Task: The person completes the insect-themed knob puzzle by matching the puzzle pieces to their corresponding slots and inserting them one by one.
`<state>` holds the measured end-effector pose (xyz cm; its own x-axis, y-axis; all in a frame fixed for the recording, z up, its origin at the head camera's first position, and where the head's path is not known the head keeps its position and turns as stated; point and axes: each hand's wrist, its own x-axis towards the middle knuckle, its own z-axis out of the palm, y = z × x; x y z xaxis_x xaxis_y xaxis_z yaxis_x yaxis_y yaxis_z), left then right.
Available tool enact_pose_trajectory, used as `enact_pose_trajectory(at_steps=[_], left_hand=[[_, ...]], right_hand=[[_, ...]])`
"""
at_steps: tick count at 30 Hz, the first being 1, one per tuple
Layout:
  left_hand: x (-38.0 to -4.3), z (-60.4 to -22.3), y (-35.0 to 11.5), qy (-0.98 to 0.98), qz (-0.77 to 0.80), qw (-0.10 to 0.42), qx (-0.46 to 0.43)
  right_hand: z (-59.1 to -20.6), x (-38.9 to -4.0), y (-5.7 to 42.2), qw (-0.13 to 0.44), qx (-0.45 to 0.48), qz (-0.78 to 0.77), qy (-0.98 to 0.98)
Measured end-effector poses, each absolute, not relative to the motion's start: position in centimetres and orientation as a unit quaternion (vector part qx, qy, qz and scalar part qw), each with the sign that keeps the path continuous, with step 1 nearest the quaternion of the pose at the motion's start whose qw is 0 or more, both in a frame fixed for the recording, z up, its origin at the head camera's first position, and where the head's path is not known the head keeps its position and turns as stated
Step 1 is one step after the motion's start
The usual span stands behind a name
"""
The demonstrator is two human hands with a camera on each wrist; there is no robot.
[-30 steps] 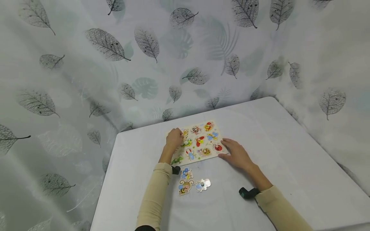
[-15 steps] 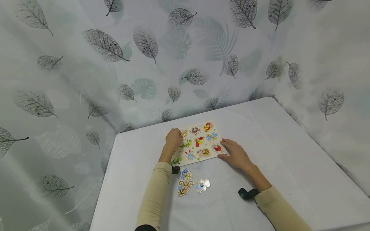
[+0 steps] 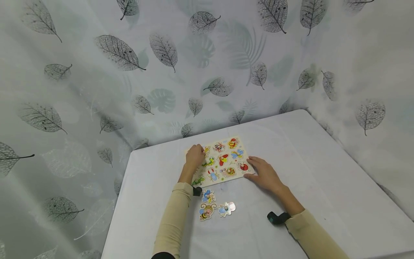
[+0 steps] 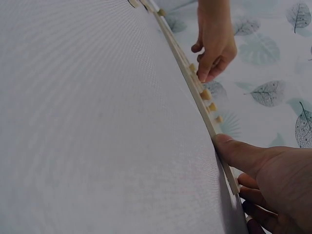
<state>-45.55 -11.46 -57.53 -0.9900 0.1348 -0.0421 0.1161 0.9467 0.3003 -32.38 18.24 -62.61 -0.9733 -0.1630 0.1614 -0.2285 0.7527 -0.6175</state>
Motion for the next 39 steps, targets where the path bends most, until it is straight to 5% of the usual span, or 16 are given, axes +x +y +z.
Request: enact_pose_trajectory(at_steps=[39], left_hand=[[-43.8,-56.9,-13.1,0.969,0.218,0.023,0.117]], right_hand=[[-62.4,-32.4,18.1,0.040,0.101,0.335,-0.936]])
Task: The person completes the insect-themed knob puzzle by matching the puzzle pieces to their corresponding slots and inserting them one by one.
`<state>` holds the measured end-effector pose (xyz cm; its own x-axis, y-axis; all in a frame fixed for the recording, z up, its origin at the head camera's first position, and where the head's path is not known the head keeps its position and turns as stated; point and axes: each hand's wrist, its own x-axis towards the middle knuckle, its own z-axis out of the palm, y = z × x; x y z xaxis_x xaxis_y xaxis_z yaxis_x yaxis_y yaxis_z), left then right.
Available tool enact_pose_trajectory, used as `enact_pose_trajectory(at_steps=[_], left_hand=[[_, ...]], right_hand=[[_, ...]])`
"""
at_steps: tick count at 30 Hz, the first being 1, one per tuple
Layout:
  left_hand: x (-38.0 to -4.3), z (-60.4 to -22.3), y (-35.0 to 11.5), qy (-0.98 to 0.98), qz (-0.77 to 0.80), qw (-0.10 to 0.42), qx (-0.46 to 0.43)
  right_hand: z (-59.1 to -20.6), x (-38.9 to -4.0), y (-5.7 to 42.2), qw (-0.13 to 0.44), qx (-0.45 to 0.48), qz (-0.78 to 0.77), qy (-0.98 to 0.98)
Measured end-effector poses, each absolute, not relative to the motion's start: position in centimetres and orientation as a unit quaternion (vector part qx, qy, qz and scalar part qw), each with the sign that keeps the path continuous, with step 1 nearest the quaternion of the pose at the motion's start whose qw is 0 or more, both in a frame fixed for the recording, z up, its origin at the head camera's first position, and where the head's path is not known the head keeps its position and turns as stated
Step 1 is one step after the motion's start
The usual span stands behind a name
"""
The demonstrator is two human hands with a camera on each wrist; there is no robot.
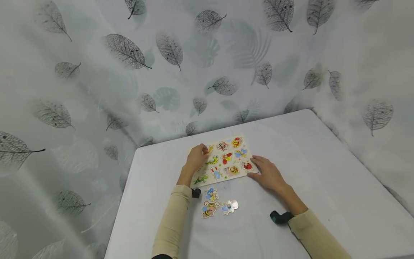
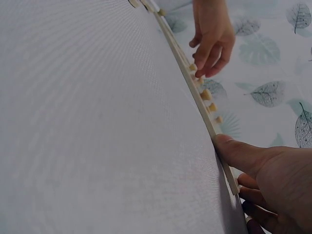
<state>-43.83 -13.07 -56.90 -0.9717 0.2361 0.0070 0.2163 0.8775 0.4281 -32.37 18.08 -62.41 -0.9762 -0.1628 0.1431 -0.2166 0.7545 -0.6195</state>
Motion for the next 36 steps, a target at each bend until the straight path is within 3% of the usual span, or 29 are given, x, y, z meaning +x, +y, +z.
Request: enact_pose_trajectory(at_steps=[10,22,36], left_hand=[[-43.1,-56.4,-13.8,0.967,0.207,0.048,0.137],[-41.0,-56.4,-14.9,0.965,0.217,0.005,0.148],[-38.1,-55.7,-15.0,0.963,0.217,0.019,0.159]], right_hand=[[-62.4,-32.9,18.4,0.042,0.103,0.341,-0.933],[-62.4,-32.6,18.2,0.036,0.103,0.339,-0.934],[-62.1,-32.7,17.8,0.019,0.100,0.336,-0.936]])
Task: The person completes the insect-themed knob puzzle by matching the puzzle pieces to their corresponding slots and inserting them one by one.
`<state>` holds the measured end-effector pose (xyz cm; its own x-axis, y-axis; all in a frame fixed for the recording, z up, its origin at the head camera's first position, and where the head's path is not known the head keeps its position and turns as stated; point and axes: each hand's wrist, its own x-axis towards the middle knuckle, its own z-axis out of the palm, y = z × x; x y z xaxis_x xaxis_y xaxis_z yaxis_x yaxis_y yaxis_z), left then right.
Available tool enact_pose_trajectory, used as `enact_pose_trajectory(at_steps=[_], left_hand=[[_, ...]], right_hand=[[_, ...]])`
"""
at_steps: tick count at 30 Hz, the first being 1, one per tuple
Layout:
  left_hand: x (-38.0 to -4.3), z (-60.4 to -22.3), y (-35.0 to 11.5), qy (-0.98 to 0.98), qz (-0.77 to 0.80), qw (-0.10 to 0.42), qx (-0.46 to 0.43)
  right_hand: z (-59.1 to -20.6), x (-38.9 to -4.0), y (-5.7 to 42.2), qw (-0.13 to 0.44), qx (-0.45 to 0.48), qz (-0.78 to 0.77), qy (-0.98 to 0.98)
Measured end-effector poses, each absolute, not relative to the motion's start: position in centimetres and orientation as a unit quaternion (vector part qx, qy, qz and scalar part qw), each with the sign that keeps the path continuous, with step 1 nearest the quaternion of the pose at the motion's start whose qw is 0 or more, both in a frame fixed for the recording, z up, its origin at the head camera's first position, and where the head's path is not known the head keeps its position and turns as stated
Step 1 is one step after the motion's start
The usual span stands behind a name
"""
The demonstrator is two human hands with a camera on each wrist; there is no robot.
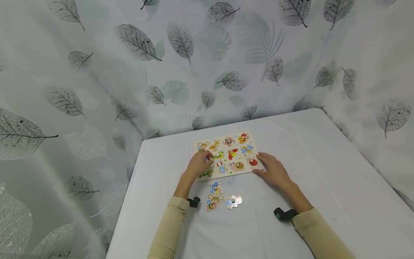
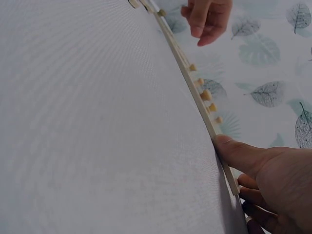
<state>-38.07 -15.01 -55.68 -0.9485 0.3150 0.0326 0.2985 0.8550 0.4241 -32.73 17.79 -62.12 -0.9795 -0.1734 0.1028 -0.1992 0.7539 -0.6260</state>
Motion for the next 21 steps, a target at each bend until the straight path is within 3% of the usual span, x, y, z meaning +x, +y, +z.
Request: enact_pose_trajectory(at_steps=[21], left_hand=[[-33.3,-56.6,-15.5,0.955,0.226,0.069,0.176]], right_hand=[[-62.4,-32.8,17.9,0.020,0.102,0.343,-0.934]])
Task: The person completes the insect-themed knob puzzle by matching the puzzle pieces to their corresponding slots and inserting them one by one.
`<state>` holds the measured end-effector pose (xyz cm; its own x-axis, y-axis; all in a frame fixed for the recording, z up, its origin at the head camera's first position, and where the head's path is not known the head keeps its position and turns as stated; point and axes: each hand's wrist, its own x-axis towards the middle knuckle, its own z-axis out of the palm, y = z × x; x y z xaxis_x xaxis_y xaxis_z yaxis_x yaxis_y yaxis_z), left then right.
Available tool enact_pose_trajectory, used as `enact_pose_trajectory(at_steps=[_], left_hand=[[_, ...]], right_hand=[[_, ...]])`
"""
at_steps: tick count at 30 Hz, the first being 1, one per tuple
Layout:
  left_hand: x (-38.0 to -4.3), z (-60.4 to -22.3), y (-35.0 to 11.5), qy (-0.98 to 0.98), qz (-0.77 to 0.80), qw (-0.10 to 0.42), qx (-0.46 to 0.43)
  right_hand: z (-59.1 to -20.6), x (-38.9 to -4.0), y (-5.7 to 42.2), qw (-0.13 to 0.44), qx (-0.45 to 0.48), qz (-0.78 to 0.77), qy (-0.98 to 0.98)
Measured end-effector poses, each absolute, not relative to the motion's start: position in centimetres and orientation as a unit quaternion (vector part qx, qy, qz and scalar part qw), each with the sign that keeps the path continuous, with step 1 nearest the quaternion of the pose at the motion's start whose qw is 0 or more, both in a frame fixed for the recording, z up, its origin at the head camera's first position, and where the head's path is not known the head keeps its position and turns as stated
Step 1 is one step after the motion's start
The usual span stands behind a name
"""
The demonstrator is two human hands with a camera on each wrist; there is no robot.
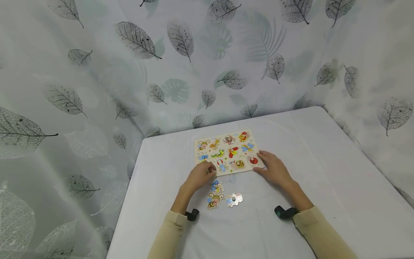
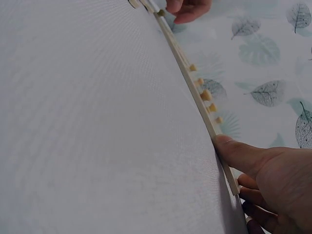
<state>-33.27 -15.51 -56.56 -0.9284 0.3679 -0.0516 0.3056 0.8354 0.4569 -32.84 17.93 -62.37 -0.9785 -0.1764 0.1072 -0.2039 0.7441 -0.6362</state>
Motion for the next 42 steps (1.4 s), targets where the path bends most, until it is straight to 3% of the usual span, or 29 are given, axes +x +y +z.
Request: enact_pose_trajectory(at_steps=[8,22,42], left_hand=[[-32.0,-56.5,-15.4,0.947,0.232,0.118,0.189],[-30.0,-56.8,-15.7,0.938,0.226,0.137,0.223],[-29.3,-57.5,-15.7,0.946,0.231,0.092,0.209]], right_hand=[[-62.2,-32.9,17.8,0.018,0.102,0.345,-0.933],[-62.5,-33.0,17.9,0.023,0.105,0.342,-0.933],[-62.3,-33.1,17.9,0.020,0.105,0.344,-0.933]])
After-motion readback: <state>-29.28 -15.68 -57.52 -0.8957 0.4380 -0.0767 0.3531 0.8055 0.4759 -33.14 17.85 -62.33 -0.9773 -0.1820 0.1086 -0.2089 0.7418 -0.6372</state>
